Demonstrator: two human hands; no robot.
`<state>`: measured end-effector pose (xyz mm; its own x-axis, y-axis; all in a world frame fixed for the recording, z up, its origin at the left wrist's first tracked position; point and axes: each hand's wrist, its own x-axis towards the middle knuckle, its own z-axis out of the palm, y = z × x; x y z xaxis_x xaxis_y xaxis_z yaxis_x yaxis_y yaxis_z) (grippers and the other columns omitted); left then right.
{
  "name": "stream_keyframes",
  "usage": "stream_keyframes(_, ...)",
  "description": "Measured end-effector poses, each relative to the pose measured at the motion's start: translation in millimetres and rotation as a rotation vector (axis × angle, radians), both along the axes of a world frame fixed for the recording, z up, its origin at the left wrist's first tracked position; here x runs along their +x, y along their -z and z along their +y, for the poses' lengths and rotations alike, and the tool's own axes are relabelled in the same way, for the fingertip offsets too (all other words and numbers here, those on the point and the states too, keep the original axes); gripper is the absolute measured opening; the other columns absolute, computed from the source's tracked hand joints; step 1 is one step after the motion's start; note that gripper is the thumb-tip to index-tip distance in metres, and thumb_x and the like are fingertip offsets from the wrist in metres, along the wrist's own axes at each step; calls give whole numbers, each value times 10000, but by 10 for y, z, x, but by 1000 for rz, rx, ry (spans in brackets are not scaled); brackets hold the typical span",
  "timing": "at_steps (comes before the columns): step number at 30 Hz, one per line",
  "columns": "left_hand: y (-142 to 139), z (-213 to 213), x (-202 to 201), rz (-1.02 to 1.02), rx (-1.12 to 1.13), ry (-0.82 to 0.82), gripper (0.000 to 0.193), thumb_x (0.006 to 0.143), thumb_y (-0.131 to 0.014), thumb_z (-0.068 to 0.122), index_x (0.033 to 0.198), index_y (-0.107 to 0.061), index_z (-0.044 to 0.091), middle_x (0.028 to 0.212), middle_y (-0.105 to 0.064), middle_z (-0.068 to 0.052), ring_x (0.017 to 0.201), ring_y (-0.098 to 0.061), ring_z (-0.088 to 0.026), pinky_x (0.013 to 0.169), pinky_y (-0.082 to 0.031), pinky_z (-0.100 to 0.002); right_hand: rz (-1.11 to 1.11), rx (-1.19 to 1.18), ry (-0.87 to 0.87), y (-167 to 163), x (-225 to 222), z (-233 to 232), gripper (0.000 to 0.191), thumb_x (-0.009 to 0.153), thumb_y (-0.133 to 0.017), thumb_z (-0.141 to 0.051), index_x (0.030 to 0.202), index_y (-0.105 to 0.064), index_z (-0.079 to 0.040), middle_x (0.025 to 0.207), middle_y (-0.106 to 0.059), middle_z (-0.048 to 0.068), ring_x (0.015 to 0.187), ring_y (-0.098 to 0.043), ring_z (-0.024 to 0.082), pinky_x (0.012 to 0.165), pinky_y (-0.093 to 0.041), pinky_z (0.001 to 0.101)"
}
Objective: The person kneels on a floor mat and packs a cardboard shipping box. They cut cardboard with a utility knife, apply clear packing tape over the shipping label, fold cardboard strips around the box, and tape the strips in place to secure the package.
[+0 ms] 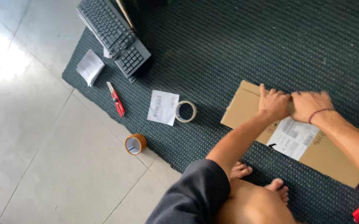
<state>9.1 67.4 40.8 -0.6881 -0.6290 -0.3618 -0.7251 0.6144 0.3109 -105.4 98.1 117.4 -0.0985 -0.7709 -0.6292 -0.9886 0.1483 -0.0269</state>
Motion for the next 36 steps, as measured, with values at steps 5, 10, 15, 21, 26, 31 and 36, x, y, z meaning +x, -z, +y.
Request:
stream_keyframes(5, 83, 115, -31, 116, -113, -20, 437, 900, -611, 524, 1277, -687, 317, 1333, -658, 29, 1343, -532, -219, 1273, -184, -632, -708, -402, -215, -350, 852, -569, 439, 752, -589, -160, 1169, -726, -153, 1213, -725, 61, 1143, -660, 286, 1019, -516, 423)
stream_keyframes(10, 111, 193, -33, 163, -140, -108, 425, 794, -629, 430, 1182, -720, 280, 1224, -680, 32, 1310, -530, -213, 1253, -86, -713, -448, -41, -604, 118, 2095, -1039, 570, 748, -827, -430, 1244, -682, -189, 1189, -711, 89, 1159, -647, 301, 990, -510, 462)
stream_keyframes(15, 100, 275, -80, 157, -69, -166, 350, 816, -656, 302, 1151, -755, 289, 1152, -705, 52, 1300, -564, -172, 1338, -71, -698, -368, -175, -667, 617, 2562, -1080, 609, 670, -862, -576, 1060, -715, -133, 1086, -713, 78, 1131, -633, 261, 944, -450, 470)
stream_keyframes(21, 222, 280, -146, 142, -3, -156, 466, 713, -727, 334, 1176, -752, 296, 1139, -700, 53, 1284, -563, -180, 1297, -60, -698, -483, -160, -451, 832, 2549, -898, 292, 751, -789, -503, 802, -795, -216, 871, -765, 34, 905, -703, 217, 975, -374, 460)
stream_keyframes(26, 258, 294, -178, 170, -8, -159, 530, 635, -774, 380, 1159, -750, 303, 1157, -695, 51, 1264, -568, -183, 1292, -59, -692, -596, -271, -454, 971, 2469, -771, 242, 807, -763, -456, 771, -788, -218, 793, -759, 19, 796, -692, 211, 943, -372, 445)
stream_keyframes(31, 217, 280, -139, 177, 3, -158, 528, 649, -782, 353, 1174, -756, 307, 1131, -704, 58, 1270, -580, -181, 1321, -65, -685, -710, -407, -484, 1005, 2418, -791, 142, 843, -727, -320, 762, -761, -209, 772, -744, 3, 770, -684, 208, 908, -388, 424)
stream_keyframes(36, 214, 207, -122, 186, -15, -162, 568, 601, -768, 322, 1169, -752, 306, 1120, -698, 46, 1232, -580, -184, 1270, -66, -672, -865, -539, -492, 793, 2377, -842, 62, 770, -711, -206, 722, -699, -168, 766, -711, 5, 753, -682, 205, 804, -435, 411)
